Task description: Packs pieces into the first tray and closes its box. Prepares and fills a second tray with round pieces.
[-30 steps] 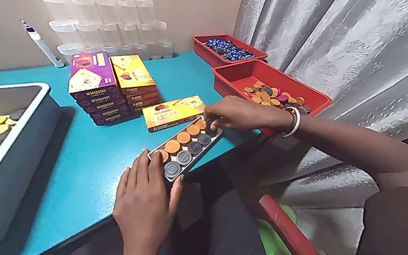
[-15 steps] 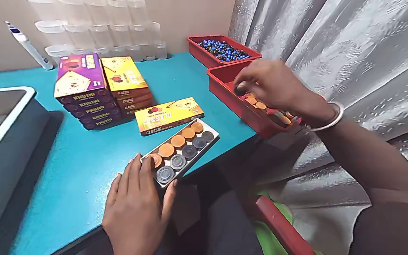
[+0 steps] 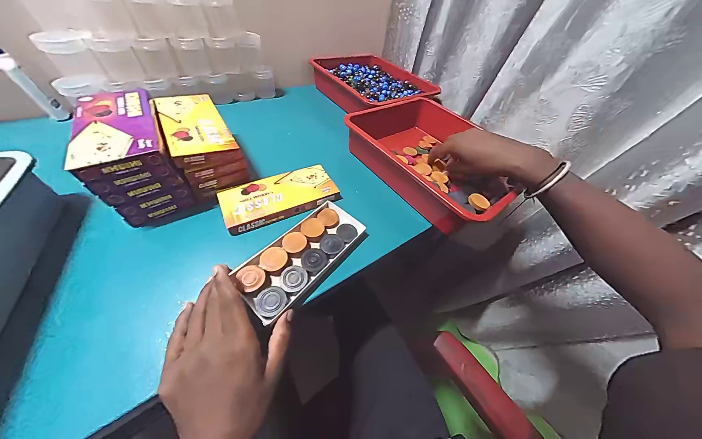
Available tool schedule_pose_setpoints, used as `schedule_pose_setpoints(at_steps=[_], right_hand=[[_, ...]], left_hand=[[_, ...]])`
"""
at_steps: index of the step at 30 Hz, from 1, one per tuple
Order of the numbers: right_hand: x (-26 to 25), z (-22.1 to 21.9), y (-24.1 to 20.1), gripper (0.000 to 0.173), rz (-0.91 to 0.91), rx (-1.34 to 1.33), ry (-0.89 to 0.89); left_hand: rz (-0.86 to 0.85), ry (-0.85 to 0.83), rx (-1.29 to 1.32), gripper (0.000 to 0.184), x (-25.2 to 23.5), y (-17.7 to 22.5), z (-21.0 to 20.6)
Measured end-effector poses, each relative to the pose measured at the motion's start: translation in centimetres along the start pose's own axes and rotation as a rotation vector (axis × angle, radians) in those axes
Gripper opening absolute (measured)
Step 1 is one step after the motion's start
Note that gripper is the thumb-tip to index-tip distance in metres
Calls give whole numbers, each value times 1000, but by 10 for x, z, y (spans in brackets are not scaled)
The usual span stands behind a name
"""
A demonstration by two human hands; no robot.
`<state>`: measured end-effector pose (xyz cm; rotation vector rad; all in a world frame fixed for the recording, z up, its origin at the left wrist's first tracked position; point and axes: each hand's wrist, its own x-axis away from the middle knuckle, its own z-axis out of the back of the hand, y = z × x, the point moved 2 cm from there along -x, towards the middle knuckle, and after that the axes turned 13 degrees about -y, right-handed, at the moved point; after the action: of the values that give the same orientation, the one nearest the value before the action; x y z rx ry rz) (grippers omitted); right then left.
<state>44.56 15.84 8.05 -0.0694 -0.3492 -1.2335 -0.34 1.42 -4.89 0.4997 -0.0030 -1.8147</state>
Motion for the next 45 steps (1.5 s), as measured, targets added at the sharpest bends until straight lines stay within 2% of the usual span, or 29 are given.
schedule_pose_setpoints(at_steps=[2,5,8,10,14,17,22,25,27,29,33,36,40,45], right_hand=[[-2,1,-7,16,-44,69,29],[5,8,-24,8,-143,114,83],[17,25,-49,10,-299,96,190],[22,35,-50,10,-372,97,161],[25,41,-8,8,-461,44,107],[25,32,32,15,-374,-145,100],[19,-3,54,22,-379,-77,-191],[21,0,40,13,-550,18,-124],[27,10,14,12,-582,33,50],[26,25,-24,17,-449,49,239],[24,32,-116,28,92,-3,499],[13,19,-175,24,320,-9,562],[-7,-4,-208,17,436,81,542],[-9,-4,-207,17,430,136,371]], left_hand=[[8,11,-12,91,0,1,0],[9,26,-10,91,0,2,0],[12,14,-9,91,0,1,0],[6,2,-7,90,1,0,0],[-7,-14,16,91,1,-1,1],[-9,-12,21,90,1,-1,0],[-12,-13,24,90,1,-2,1],[-7,-14,27,90,0,0,1],[0,-1,12,90,0,1,1],[7,30,1,90,-1,1,0],[-2,54,-4,90,0,1,-1],[-8,51,-3,89,1,1,-2],[-1,36,0,89,1,2,0],[2,53,9,85,1,3,2]])
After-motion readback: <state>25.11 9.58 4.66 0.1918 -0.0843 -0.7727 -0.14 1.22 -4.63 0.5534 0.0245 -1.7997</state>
